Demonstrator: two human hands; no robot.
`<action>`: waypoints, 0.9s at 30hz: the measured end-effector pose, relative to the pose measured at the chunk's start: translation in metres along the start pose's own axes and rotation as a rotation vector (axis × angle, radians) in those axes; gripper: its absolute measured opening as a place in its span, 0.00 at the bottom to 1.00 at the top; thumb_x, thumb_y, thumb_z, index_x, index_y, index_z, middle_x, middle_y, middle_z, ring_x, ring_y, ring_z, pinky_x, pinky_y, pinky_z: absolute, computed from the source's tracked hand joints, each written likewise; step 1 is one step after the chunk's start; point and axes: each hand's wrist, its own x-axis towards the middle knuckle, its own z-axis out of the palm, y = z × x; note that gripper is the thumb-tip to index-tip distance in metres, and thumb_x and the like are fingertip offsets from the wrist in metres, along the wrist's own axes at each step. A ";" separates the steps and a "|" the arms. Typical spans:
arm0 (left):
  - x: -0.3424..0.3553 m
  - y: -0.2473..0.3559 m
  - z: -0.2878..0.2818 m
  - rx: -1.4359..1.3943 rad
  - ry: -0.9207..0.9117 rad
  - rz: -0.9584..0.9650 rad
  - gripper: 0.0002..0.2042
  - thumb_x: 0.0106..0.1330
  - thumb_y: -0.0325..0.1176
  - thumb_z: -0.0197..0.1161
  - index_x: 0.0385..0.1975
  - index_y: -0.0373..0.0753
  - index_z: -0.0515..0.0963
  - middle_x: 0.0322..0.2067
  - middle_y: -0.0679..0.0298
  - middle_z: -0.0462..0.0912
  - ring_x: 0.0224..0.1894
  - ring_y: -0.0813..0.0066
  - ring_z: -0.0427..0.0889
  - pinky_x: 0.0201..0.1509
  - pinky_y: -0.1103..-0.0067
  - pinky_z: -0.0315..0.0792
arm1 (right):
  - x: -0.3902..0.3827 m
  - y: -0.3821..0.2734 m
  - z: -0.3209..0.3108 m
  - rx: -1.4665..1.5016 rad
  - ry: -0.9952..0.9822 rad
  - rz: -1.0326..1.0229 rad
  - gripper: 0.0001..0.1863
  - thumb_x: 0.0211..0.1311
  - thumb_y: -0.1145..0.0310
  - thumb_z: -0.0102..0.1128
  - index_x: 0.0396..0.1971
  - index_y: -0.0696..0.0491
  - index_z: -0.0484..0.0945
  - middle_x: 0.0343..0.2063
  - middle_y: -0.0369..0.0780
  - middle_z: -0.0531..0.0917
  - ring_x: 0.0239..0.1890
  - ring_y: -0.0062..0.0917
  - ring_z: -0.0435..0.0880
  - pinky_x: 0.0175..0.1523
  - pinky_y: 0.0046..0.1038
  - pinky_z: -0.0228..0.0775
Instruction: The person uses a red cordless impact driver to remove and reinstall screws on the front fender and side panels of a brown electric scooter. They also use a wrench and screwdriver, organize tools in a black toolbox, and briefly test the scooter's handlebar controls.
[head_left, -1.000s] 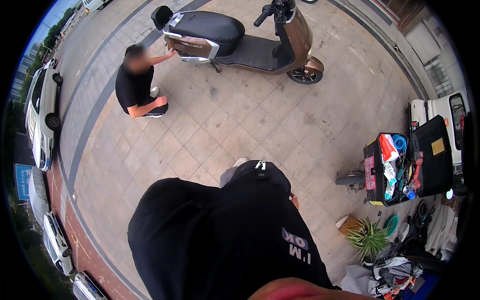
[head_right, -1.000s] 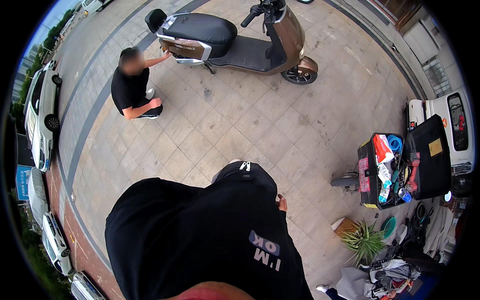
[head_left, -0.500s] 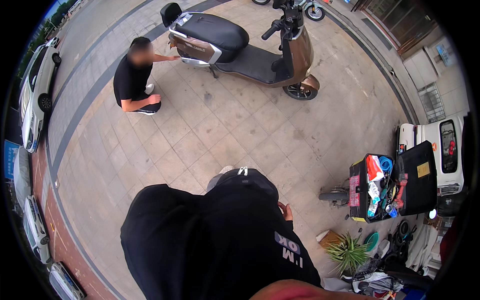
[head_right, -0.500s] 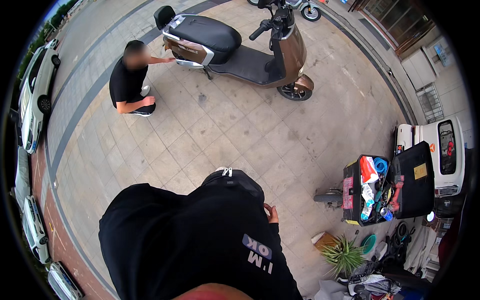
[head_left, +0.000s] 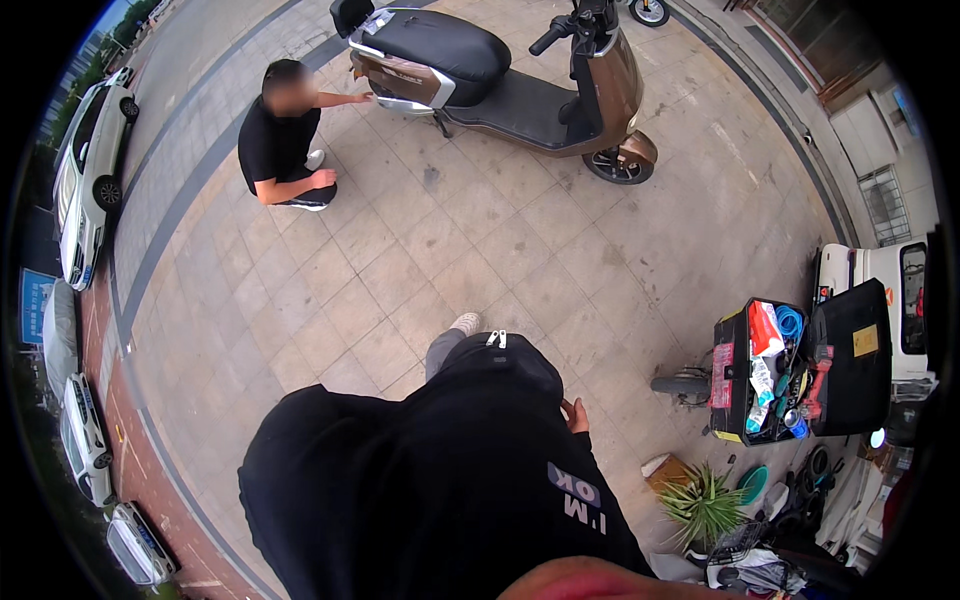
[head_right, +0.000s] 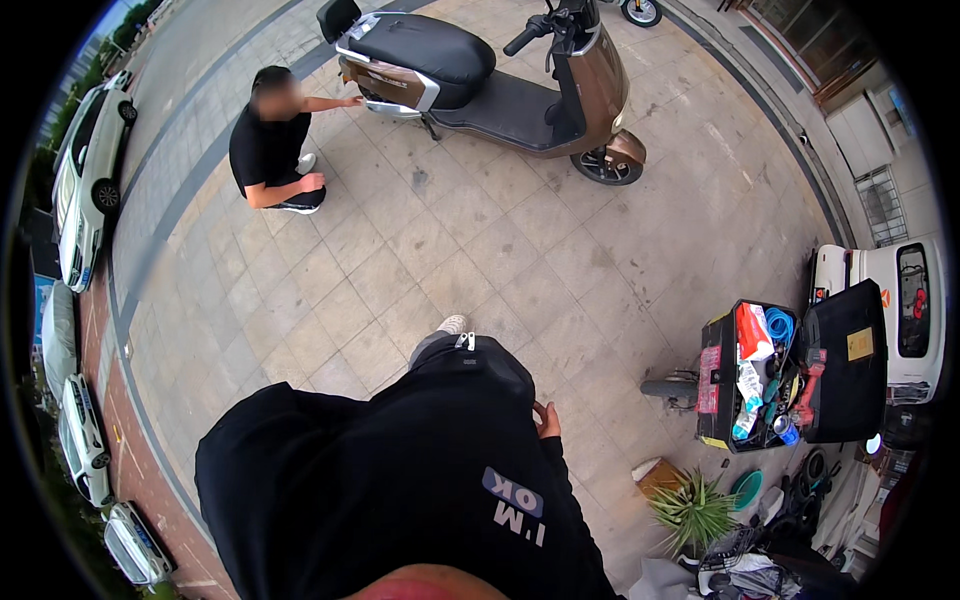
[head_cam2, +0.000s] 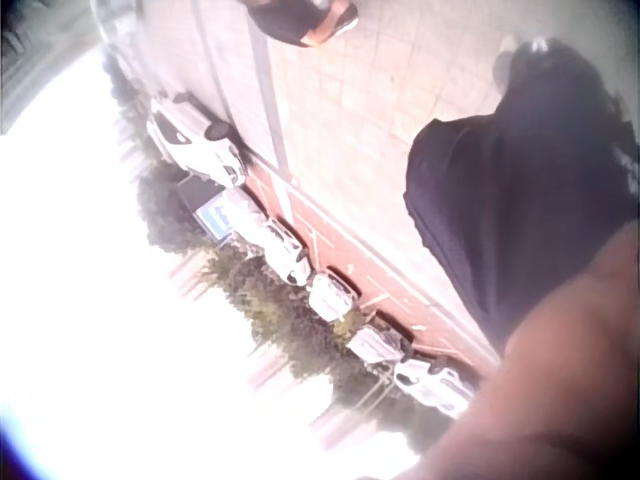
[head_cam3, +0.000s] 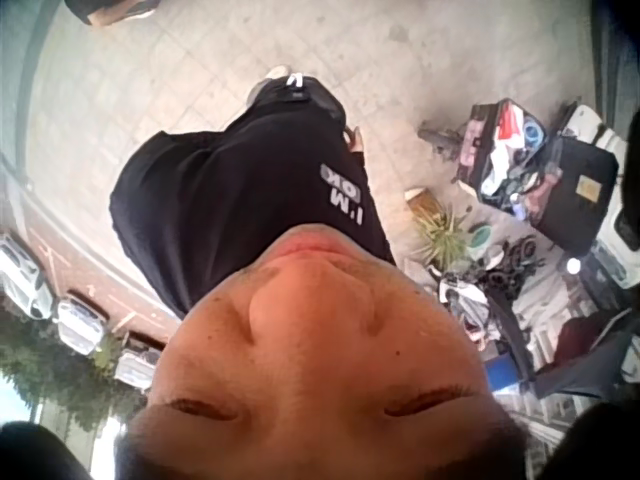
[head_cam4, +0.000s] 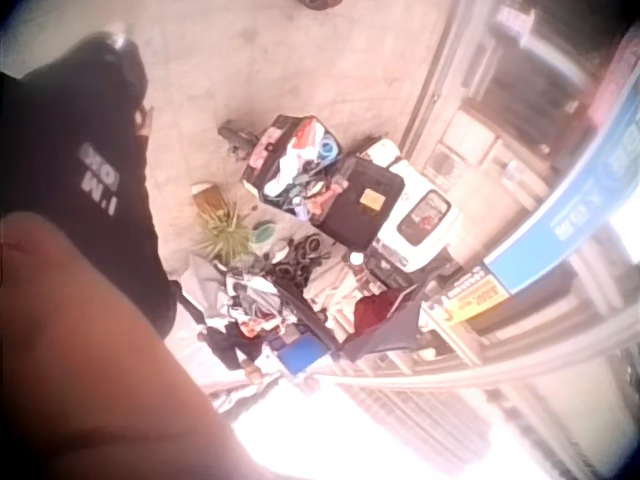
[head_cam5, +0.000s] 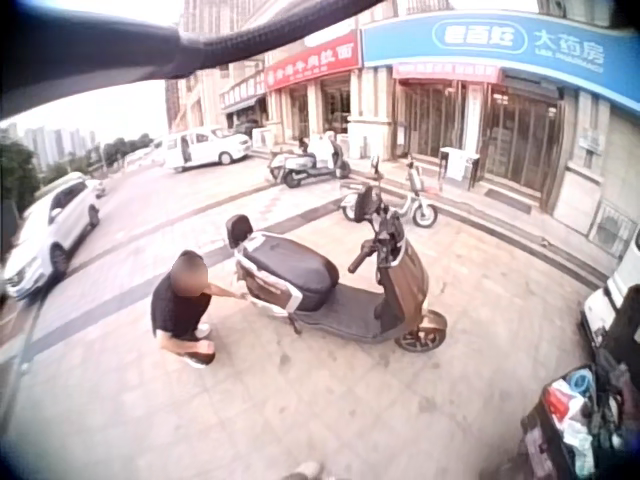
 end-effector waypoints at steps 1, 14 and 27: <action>-0.004 0.000 0.006 0.019 -0.003 -0.003 0.22 0.57 0.40 0.67 0.49 0.36 0.76 0.47 0.41 0.80 0.54 0.46 0.79 0.54 0.62 0.76 | -0.001 0.002 -0.010 0.008 -0.008 0.006 0.42 0.60 0.33 0.55 0.57 0.59 0.71 0.51 0.56 0.79 0.50 0.46 0.81 0.56 0.44 0.75; -0.082 -0.027 0.055 0.459 -0.199 0.019 0.22 0.57 0.40 0.67 0.49 0.36 0.76 0.47 0.41 0.80 0.53 0.46 0.79 0.54 0.62 0.76 | 0.036 0.028 -0.134 0.039 0.284 -0.007 0.30 0.65 0.40 0.55 0.56 0.47 0.74 0.14 0.40 0.74 0.12 0.28 0.73 0.18 0.33 0.66; 0.097 0.329 -0.021 0.222 0.477 0.740 0.10 0.59 0.28 0.65 0.40 0.40 0.79 0.31 0.56 0.83 0.34 0.61 0.84 0.41 0.68 0.78 | -0.007 -0.223 -0.116 -0.348 0.415 -0.635 0.15 0.64 0.66 0.62 0.49 0.52 0.77 0.19 0.36 0.79 0.22 0.18 0.76 0.30 0.22 0.69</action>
